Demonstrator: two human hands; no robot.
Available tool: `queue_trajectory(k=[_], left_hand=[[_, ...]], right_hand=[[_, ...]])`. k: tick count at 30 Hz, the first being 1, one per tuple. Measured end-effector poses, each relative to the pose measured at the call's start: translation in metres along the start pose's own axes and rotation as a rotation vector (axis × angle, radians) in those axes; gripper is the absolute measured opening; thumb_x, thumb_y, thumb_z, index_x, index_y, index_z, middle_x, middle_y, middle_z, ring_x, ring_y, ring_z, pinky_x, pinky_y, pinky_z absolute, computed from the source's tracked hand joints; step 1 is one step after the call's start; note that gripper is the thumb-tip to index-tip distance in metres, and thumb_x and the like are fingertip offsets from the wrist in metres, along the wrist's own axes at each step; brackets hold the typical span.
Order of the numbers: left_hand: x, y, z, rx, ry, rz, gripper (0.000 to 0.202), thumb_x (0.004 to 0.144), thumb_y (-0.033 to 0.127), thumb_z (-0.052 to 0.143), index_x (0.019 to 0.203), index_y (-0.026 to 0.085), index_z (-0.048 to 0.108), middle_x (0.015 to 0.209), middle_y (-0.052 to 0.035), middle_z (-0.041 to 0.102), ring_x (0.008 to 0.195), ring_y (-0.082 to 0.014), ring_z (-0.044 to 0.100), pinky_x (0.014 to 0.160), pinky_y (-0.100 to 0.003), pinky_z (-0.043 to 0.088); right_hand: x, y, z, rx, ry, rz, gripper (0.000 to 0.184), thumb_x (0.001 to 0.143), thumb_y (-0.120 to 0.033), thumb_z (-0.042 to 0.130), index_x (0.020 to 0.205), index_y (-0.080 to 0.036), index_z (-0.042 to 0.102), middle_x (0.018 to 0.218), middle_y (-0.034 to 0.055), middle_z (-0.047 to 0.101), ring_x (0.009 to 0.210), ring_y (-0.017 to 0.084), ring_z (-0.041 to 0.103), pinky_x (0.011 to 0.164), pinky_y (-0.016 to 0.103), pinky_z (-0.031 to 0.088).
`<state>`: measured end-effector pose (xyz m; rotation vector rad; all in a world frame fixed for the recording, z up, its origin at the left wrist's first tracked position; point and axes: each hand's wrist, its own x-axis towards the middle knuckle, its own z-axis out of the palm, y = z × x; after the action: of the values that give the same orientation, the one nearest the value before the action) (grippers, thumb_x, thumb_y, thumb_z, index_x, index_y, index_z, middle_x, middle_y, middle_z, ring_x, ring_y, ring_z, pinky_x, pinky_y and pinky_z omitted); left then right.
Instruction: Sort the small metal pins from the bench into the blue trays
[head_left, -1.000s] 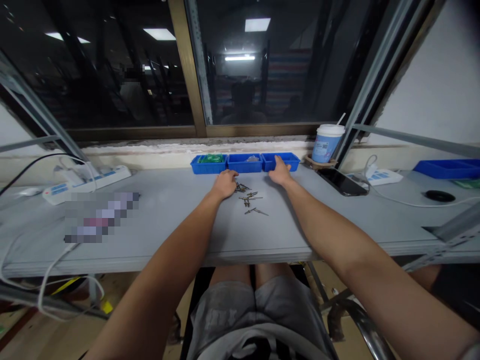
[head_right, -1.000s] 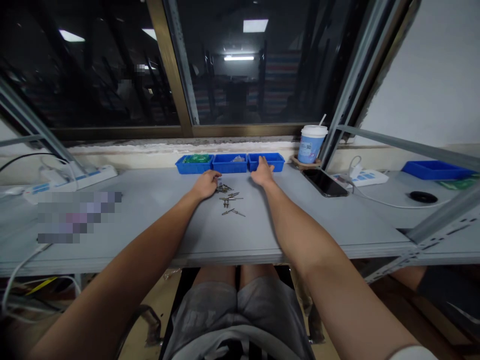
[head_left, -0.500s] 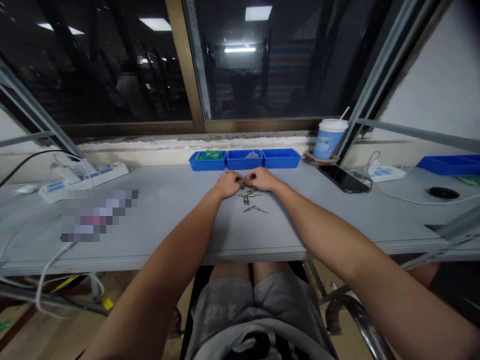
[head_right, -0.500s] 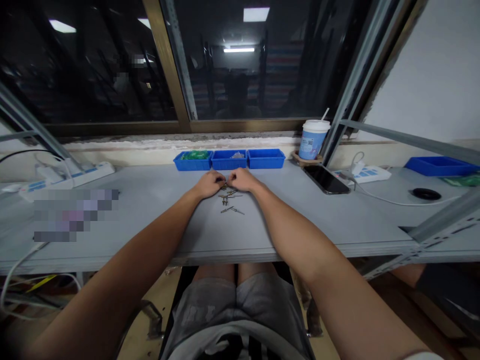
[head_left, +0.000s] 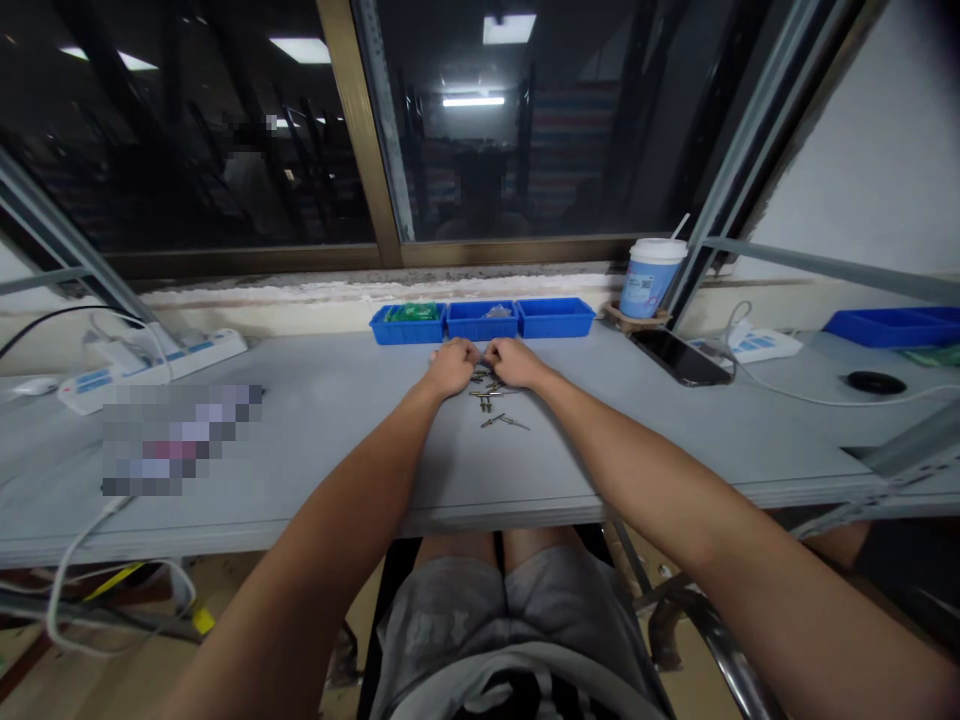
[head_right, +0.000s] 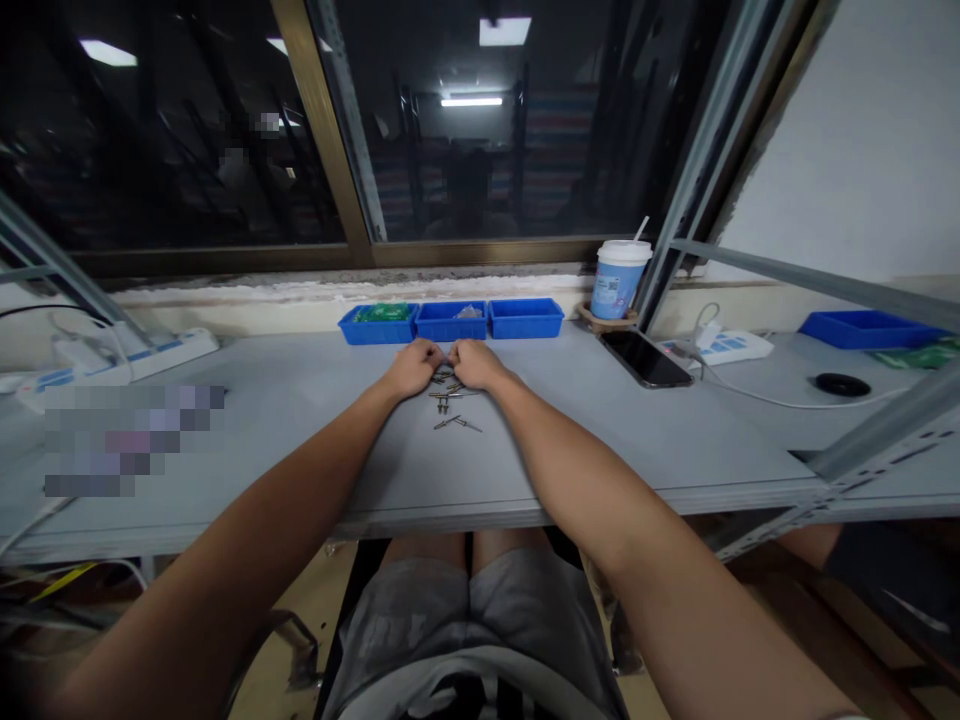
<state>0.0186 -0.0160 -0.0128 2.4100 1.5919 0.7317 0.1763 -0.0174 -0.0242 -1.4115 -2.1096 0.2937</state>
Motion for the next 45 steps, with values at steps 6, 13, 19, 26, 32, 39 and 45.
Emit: queue_trajectory(k=[6,13,19,26,32,39,45], left_hand=[[0.0,0.004,-0.006,-0.039,0.101,0.073,0.016,0.091,0.026,0.05,0.094,0.017,0.064,0.11,-0.0097,0.068,0.105,-0.0242,0.059,0.094,-0.04,0.041],[0.0,0.007,-0.009,0.03,0.153,0.04,0.022,0.095,0.025,0.046,0.091,0.017,0.065,0.107,-0.0111,0.069,0.107,-0.0267,0.059,0.093,-0.043,0.038],[-0.002,0.007,-0.01,0.047,0.183,0.044,0.029,0.097,0.027,0.041,0.109,0.019,0.066,0.123,-0.012,0.065,0.12,-0.0288,0.053,0.1,-0.047,0.037],[-0.003,-0.003,-0.01,0.079,0.118,-0.027,0.034,0.09,0.014,0.042,0.115,0.017,0.066,0.128,-0.0144,0.061,0.124,-0.0313,0.051,0.103,-0.05,0.039],[-0.004,0.002,-0.01,0.077,0.075,-0.027,0.035,0.09,0.013,0.042,0.114,0.017,0.066,0.129,-0.0141,0.06,0.126,-0.0315,0.05,0.104,-0.052,0.038],[-0.004,0.001,-0.009,0.067,0.055,-0.03,0.034,0.089,0.014,0.043,0.113,0.017,0.068,0.127,-0.0142,0.061,0.123,-0.0288,0.053,0.106,-0.046,0.039],[-0.005,0.002,-0.009,0.092,0.028,-0.03,0.035,0.09,0.014,0.043,0.114,0.014,0.067,0.127,-0.0159,0.061,0.124,-0.0298,0.052,0.105,-0.046,0.04]], right_hand=[[0.002,-0.005,-0.003,0.139,0.155,0.054,0.016,0.087,-0.019,0.05,0.072,-0.019,0.057,0.075,0.003,0.064,0.074,0.015,0.053,0.072,0.026,0.037],[0.004,-0.004,0.002,0.555,0.22,0.033,0.01,0.071,-0.027,0.063,0.072,-0.019,0.059,0.065,-0.0025,0.059,0.062,0.013,0.051,0.064,0.027,0.04],[0.003,0.006,-0.005,0.415,0.375,0.079,0.016,0.07,-0.02,0.059,0.083,-0.017,0.067,0.085,0.0053,0.07,0.081,0.02,0.062,0.081,0.035,0.048],[0.002,0.049,-0.019,-0.057,0.412,0.257,0.068,0.07,-0.01,0.056,0.138,-0.007,0.047,0.143,0.0199,0.049,0.133,0.032,0.042,0.11,0.048,0.033],[0.008,0.068,-0.019,-0.1,0.316,0.377,0.081,0.072,-0.01,0.056,0.149,-0.005,0.032,0.158,0.0206,0.029,0.143,0.034,0.03,0.116,0.05,0.027],[0.009,0.072,-0.016,-0.04,0.304,0.376,0.087,0.069,-0.009,0.056,0.152,-0.008,0.029,0.161,0.0196,0.02,0.144,0.038,0.028,0.116,0.056,0.024],[0.006,0.063,-0.019,-0.035,0.407,0.288,0.079,0.071,-0.009,0.056,0.147,-0.006,0.034,0.157,0.0236,0.026,0.144,0.036,0.027,0.115,0.051,0.025]])
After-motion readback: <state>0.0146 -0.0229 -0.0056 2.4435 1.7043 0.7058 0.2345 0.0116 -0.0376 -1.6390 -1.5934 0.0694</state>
